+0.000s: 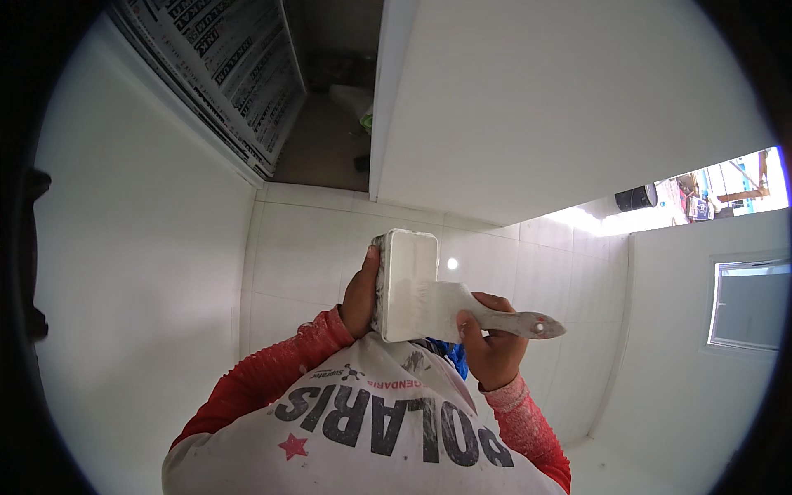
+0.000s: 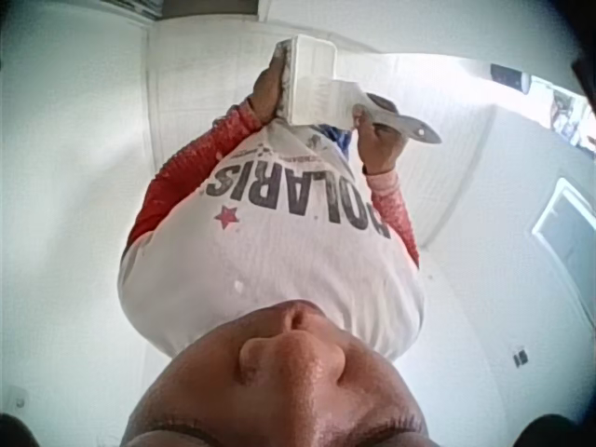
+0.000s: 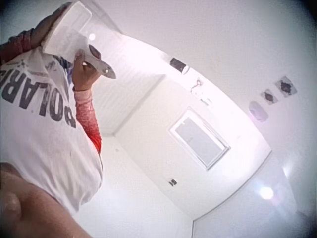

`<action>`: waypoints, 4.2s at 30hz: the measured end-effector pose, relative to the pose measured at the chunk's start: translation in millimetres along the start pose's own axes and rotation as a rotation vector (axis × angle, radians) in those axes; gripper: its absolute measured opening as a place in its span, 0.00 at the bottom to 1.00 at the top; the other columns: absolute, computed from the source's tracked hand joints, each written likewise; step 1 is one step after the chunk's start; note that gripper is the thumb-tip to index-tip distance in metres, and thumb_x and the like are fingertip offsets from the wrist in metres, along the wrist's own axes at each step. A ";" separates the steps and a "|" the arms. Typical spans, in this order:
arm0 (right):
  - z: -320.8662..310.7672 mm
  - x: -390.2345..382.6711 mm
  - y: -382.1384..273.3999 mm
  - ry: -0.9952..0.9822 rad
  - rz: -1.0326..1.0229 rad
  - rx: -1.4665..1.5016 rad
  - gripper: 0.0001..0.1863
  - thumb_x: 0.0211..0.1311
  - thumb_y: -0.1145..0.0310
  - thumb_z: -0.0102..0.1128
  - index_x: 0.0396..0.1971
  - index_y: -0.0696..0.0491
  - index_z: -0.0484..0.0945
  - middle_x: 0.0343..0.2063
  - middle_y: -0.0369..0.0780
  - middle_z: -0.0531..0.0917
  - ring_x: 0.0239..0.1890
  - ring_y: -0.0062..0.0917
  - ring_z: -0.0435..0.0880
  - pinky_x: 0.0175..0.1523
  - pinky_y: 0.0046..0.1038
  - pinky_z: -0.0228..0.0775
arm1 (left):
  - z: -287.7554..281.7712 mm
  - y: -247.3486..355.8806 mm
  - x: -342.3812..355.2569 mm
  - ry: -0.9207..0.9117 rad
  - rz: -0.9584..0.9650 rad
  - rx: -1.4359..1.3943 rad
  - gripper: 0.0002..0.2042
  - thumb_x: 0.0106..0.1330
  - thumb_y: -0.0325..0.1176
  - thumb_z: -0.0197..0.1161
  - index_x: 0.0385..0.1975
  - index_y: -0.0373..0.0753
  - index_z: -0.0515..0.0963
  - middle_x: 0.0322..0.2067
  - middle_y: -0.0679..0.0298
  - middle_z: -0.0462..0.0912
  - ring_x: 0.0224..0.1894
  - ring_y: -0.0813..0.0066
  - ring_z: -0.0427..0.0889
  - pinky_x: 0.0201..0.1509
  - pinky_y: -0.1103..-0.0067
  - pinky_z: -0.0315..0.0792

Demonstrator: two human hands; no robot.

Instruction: The person installs a white wall socket by applying filler around the opening, securing the socket with a screwdriver, and smoothing the edges. They then paint the wall around the socket and other openings using a brush and paint container.

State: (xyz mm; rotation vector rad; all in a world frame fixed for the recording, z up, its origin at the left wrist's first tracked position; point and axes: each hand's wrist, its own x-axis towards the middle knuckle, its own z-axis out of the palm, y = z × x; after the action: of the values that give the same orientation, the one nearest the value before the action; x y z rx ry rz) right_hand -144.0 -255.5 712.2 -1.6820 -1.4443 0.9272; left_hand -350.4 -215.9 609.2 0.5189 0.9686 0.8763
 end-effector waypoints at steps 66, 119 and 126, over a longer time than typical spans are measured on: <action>-343.8 381.9 -256.1 1.248 -1.360 0.251 0.11 0.63 0.71 0.69 0.43 0.59 0.83 0.28 0.33 0.84 0.31 0.12 0.80 0.36 0.16 0.70 | 106.4 116.3 226.3 -0.391 -0.284 -0.569 0.43 0.65 0.71 0.46 0.58 0.30 0.72 0.37 0.44 0.82 0.37 0.46 0.84 0.43 0.52 0.78; -389.1 378.0 -299.3 1.305 -1.202 -0.046 0.25 0.61 0.55 0.68 0.46 0.63 0.84 0.34 0.39 0.87 0.36 0.19 0.83 0.44 0.23 0.73 | 95.3 122.4 247.8 -0.424 -0.340 -0.604 0.42 0.65 0.71 0.45 0.59 0.32 0.72 0.40 0.44 0.82 0.40 0.47 0.82 0.47 0.53 0.77; -387.5 367.2 -288.8 1.262 -1.105 -0.078 0.26 0.60 0.53 0.67 0.47 0.62 0.84 0.36 0.43 0.87 0.38 0.25 0.85 0.49 0.24 0.74 | 90.8 121.7 250.3 -0.474 -0.332 -0.609 0.43 0.64 0.72 0.44 0.59 0.34 0.72 0.40 0.46 0.81 0.40 0.48 0.82 0.49 0.53 0.75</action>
State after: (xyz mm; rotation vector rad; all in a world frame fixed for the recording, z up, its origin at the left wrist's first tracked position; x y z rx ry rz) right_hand 99.9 114.5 1127.0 -0.8324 -1.1201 -0.7129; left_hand -250.4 59.1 619.6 0.0272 0.3077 0.6581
